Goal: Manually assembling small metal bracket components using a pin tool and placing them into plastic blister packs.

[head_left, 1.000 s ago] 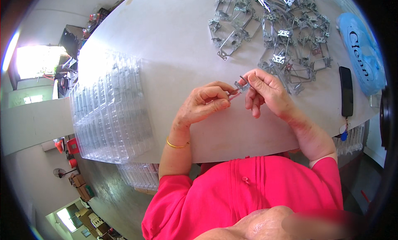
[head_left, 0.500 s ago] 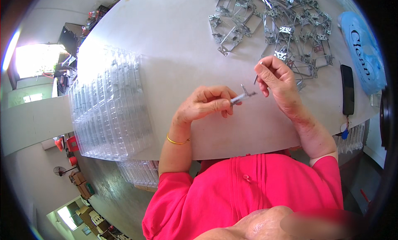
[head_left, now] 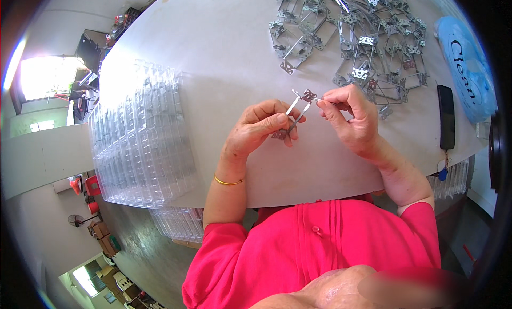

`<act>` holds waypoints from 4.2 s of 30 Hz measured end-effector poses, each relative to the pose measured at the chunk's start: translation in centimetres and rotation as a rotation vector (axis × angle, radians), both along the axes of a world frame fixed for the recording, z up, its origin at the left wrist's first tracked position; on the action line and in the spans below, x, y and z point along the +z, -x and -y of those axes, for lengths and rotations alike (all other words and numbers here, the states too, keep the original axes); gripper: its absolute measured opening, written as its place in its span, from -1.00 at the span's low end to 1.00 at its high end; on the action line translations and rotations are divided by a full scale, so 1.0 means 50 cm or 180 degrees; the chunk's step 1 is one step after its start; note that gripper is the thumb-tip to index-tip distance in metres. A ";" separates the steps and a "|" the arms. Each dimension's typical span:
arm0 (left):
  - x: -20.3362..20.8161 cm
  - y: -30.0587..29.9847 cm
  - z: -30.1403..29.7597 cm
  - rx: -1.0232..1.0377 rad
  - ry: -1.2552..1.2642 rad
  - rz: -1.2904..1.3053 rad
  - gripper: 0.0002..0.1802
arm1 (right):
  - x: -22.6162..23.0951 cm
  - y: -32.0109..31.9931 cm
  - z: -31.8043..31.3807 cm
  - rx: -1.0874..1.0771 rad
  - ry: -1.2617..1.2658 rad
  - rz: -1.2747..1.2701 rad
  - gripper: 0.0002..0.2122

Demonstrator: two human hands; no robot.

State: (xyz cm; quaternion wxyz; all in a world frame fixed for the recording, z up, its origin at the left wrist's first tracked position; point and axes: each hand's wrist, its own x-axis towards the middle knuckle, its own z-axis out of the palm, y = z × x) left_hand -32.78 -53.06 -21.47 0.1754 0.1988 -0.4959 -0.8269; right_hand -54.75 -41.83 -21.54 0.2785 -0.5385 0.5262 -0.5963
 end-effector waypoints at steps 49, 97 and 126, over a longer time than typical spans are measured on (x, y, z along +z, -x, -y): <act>-0.009 0.003 0.001 0.0018 -0.0461 -0.0908 -0.34 | 0.008 -0.023 -0.006 0.0453 -0.0992 0.1674 -0.86; 0.029 0.012 -0.017 -0.0279 0.0777 0.0963 -0.61 | 0.053 -0.016 -0.026 0.0838 -0.1373 0.0796 -0.83; 0.036 0.010 -0.017 -0.1192 0.1384 0.1066 -0.50 | 0.059 0.019 -0.012 0.0730 -0.1581 0.1644 -0.90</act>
